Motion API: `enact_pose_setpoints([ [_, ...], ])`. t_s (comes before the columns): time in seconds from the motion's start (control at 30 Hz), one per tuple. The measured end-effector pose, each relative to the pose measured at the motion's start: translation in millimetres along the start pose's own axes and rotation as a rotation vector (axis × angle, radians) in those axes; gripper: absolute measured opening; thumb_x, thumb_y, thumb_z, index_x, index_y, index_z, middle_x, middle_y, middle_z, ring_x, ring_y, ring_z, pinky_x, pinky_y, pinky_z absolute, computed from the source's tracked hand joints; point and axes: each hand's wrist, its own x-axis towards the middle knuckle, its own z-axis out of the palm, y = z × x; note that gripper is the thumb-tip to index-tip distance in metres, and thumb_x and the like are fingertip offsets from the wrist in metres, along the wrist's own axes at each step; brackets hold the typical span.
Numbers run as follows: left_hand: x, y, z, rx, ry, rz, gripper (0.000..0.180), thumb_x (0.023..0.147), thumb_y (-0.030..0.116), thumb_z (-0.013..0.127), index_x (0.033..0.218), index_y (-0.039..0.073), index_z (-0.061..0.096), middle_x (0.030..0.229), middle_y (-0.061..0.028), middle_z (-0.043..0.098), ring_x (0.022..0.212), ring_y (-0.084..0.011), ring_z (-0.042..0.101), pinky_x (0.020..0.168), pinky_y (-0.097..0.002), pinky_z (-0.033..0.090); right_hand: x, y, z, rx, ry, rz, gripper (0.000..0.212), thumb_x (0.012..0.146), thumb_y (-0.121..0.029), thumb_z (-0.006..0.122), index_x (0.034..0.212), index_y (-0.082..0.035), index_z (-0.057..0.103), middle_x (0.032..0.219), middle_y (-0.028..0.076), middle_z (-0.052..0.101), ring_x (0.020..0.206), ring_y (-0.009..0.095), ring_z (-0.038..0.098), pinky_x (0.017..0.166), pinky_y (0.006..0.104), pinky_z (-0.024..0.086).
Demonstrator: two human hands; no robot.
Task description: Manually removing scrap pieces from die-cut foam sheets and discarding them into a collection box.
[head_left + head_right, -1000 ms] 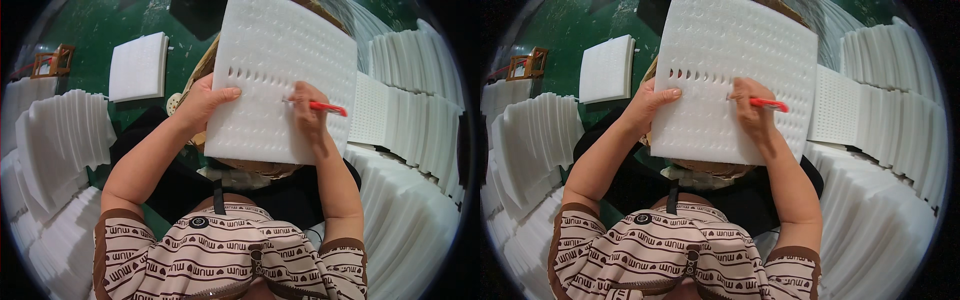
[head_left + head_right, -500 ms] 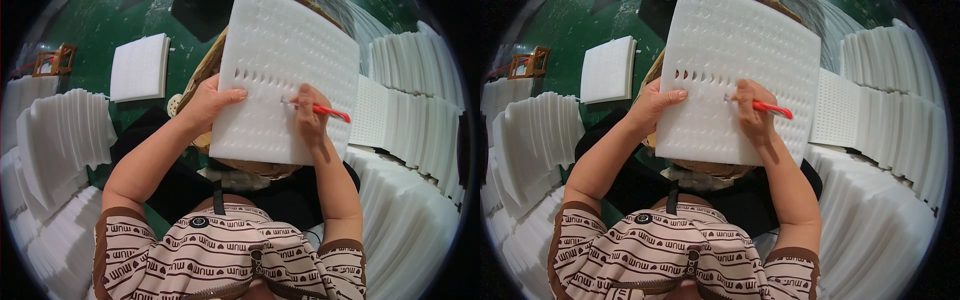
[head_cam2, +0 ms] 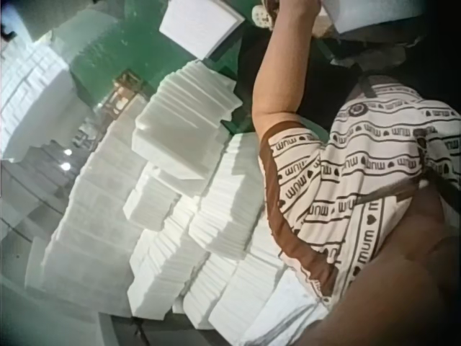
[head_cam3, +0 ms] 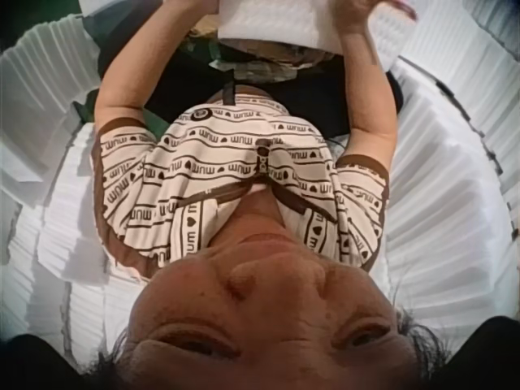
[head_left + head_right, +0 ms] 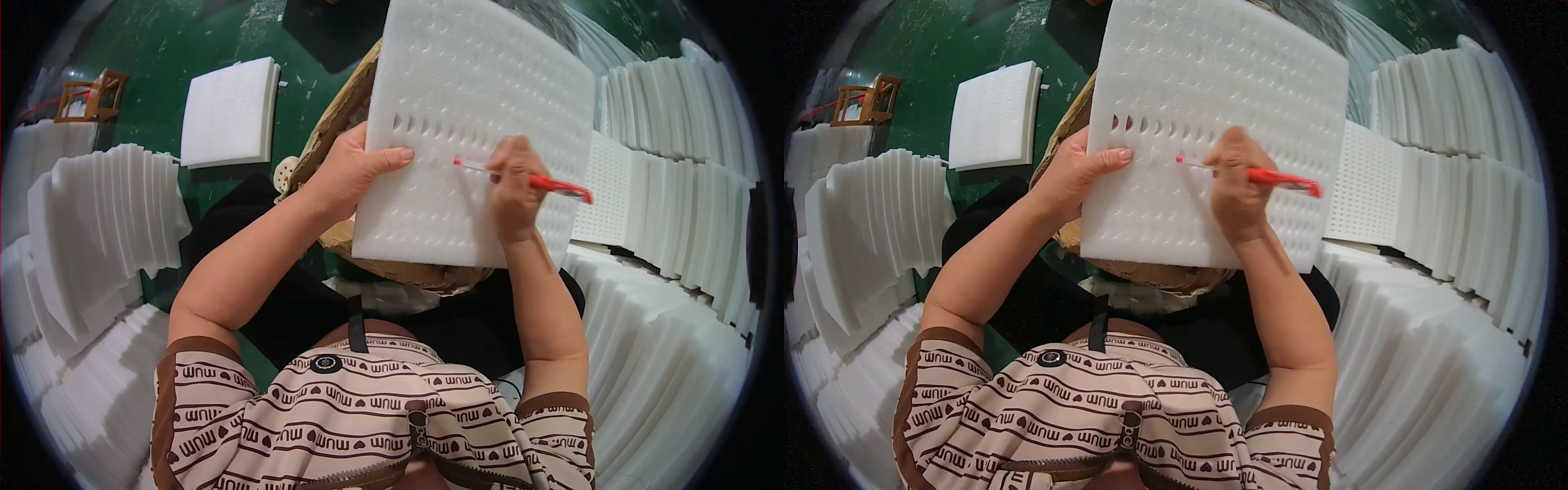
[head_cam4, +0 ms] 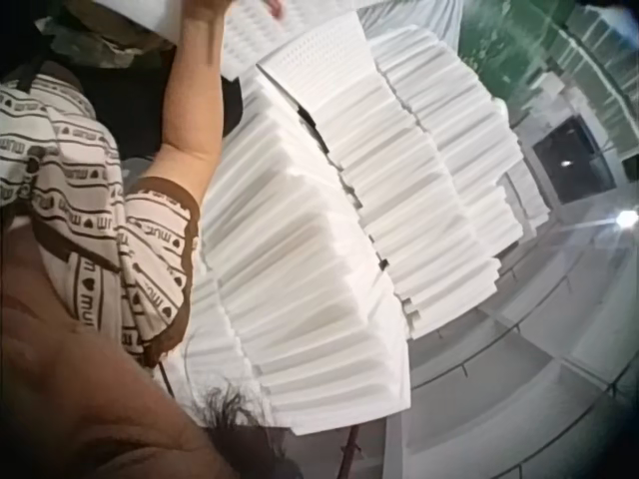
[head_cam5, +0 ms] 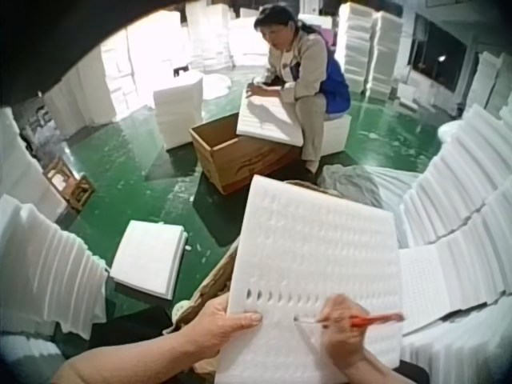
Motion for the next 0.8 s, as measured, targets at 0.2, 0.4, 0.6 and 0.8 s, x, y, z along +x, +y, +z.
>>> enact_pose_setpoints([
  [0.2, 0.1, -1.4, 10.5, -0.054, -0.056, 0.025, 0.039, 0.079, 0.008, 0.068, 0.113, 0.0, 0.051, 0.096, -0.0155, 0.063, 0.079, -0.0202, 0.063, 0.07, -0.0315, 0.056, 6.1, 13.7, 8.9, -0.064, -0.154, -0.363, 0.022, 0.085, -0.003, 0.05, 0.063, -0.005, 0.051, 0.061, 0.002, 0.045, 0.051, 0.014, 0.037, 0.05, 0.0262, 0.032],
  [0.4, 4.3, -2.5, 10.5, -0.067, -0.015, -0.01, 0.037, 0.079, 0.006, 0.067, 0.112, 0.0, 0.052, 0.096, -0.015, 0.063, 0.078, -0.0194, 0.063, 0.07, -0.0303, 0.055, 6.1, -2.2, 8.6, -0.011, -0.077, -0.11, 0.022, 0.085, -0.002, 0.051, 0.063, -0.005, 0.05, 0.059, 0.002, 0.043, 0.052, 0.014, 0.035, 0.05, 0.0255, 0.031],
  [0.6, 3.0, -6.3, 14.0, -0.039, -0.036, 0.03, 0.04, 0.078, 0.008, 0.068, 0.114, 0.001, 0.051, 0.097, -0.0147, 0.063, 0.08, -0.02, 0.063, 0.071, -0.031, 0.054, 3.2, 2.0, 12.8, -0.145, -0.07, -0.169, 0.025, 0.087, -0.002, 0.049, 0.063, -0.004, 0.048, 0.059, 0.002, 0.043, 0.053, 0.014, 0.035, 0.051, 0.0257, 0.032],
  [0.8, 1.7, -1.6, 15.7, -0.031, -0.024, 0.036, 0.04, 0.078, 0.006, 0.067, 0.114, 0.001, 0.052, 0.097, -0.0139, 0.063, 0.081, -0.0186, 0.061, 0.072, -0.03, 0.053, 3.4, 2.6, 12.6, -0.124, -0.12, -0.21, 0.027, 0.091, -0.007, 0.045, 0.064, -0.002, 0.049, 0.062, 0.002, 0.045, 0.055, 0.012, 0.036, 0.053, 0.0251, 0.032],
])
